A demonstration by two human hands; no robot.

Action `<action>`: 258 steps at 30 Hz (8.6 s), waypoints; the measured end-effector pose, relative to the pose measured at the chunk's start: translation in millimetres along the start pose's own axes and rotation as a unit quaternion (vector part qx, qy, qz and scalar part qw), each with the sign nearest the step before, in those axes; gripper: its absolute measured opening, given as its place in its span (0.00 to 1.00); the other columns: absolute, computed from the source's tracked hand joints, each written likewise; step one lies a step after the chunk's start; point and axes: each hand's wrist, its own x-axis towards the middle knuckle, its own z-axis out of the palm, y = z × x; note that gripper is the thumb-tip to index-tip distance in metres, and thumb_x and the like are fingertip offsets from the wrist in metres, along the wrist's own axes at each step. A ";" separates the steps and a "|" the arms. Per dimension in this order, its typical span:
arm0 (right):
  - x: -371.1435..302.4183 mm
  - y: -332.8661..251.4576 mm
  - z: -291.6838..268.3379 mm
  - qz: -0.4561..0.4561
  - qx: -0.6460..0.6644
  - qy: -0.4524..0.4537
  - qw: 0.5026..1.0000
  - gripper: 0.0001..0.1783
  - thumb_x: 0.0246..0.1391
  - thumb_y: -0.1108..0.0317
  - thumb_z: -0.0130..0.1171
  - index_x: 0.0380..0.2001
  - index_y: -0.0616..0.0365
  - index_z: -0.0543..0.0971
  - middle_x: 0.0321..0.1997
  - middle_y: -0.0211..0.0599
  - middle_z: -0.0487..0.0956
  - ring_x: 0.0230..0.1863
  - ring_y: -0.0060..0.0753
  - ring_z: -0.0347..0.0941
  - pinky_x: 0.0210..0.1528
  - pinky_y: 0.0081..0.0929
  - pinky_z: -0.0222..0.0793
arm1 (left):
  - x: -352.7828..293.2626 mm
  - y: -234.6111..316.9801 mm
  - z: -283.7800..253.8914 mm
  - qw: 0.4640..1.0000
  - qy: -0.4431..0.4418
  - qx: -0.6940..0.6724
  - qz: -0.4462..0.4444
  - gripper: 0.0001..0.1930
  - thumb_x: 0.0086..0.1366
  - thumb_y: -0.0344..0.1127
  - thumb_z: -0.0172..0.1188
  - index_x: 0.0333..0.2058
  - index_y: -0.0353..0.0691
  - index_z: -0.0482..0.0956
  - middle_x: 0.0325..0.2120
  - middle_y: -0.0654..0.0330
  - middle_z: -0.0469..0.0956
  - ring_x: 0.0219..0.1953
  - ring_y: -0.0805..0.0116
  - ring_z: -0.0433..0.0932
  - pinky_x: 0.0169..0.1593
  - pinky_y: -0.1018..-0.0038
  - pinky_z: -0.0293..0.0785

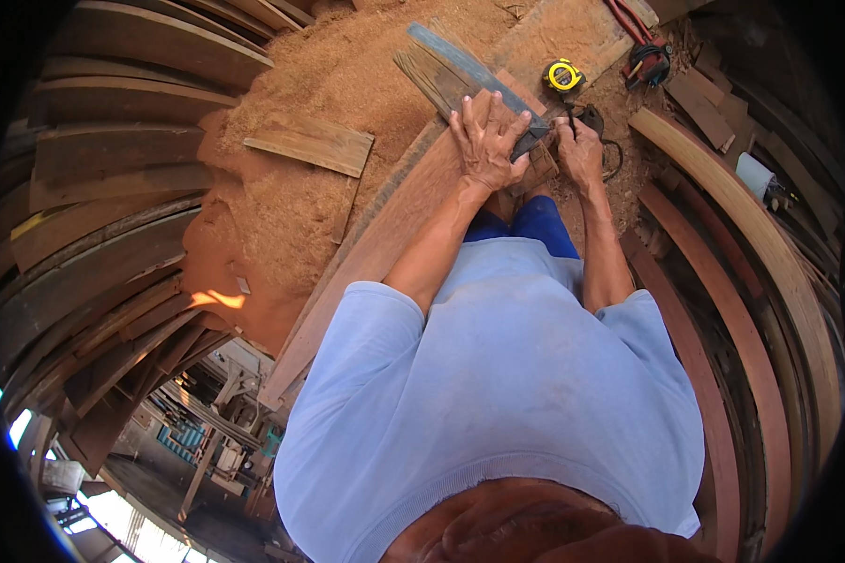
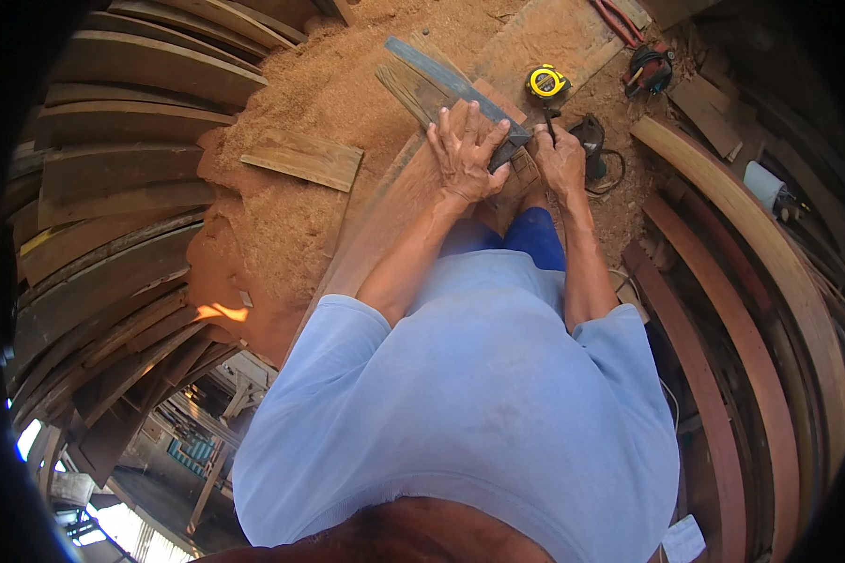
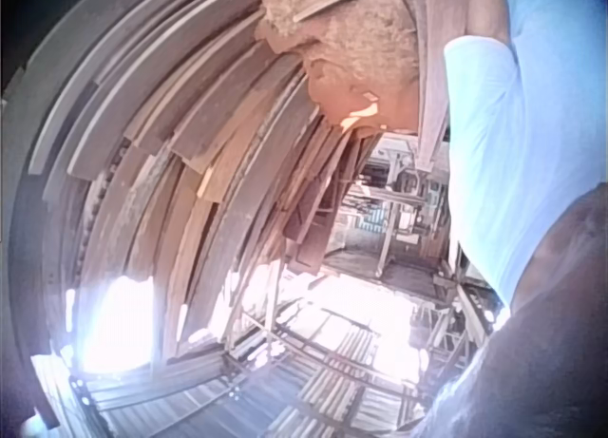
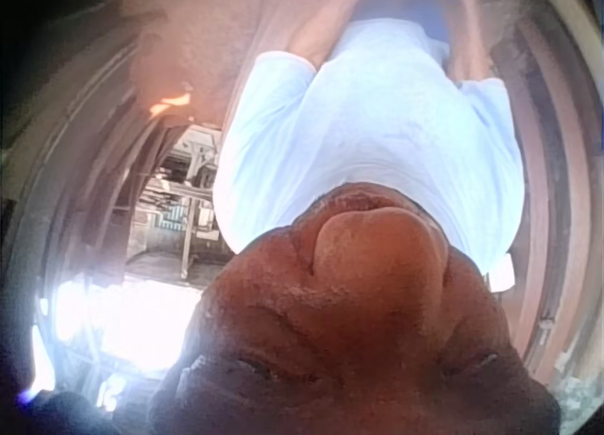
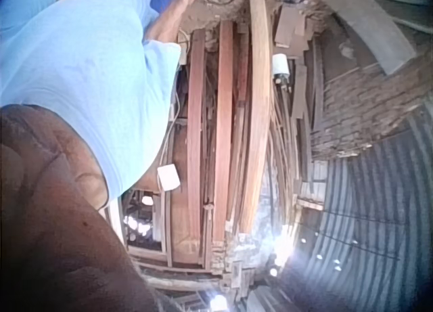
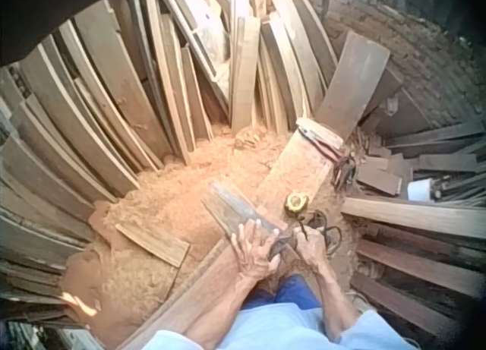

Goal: The person measures a curved wooden plank with a tape measure, marks it with a pencil using a square, and cuts it with a circular saw. The person repeats this process for multiple pieces of wood.

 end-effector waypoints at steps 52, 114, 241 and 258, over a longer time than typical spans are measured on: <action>49.6 -85.3 -2.1 -0.180 0.083 -0.116 0.973 0.19 0.68 0.58 0.61 0.54 0.56 0.87 0.49 0.48 0.88 0.49 0.41 0.83 0.54 0.36 0.77 | 1.9 0.5 2.4 0.999 -0.035 0.035 -0.020 0.42 0.47 0.53 0.75 0.66 0.76 0.75 0.78 0.51 0.51 0.77 0.25 0.40 0.73 0.25 0.36; 51.7 -90.7 -19.4 -0.172 0.077 -0.131 0.973 0.17 0.71 0.59 0.59 0.51 0.59 0.87 0.42 0.48 0.89 0.42 0.38 0.86 0.47 0.34 0.78 | 2.3 4.4 -2.5 0.999 -0.026 0.018 -0.024 0.41 0.46 0.50 0.76 0.64 0.73 0.78 0.77 0.50 0.53 0.76 0.26 0.41 0.72 0.24 0.39; 18.5 -72.1 44.6 -0.057 -0.243 -0.079 0.965 0.39 0.62 0.50 0.66 0.71 0.52 0.68 0.61 0.60 0.77 0.63 0.63 0.74 0.62 0.53 0.72 | -224.4 -324.8 -73.1 0.831 -0.258 -0.011 -0.493 0.34 0.61 0.41 0.67 0.66 0.43 0.74 0.58 0.41 0.80 0.64 0.44 0.78 0.67 0.50 0.73; 18.7 -51.3 11.6 -0.108 -0.257 0.013 0.960 0.34 0.65 0.51 0.63 0.65 0.64 0.73 0.63 0.65 0.76 0.66 0.66 0.70 0.66 0.54 0.68 | -145.4 -132.5 -235.8 0.784 0.206 -0.488 -0.322 0.10 0.72 0.40 0.65 0.39 0.41 0.78 0.21 0.67 0.72 0.20 0.77 0.75 0.25 0.71 0.76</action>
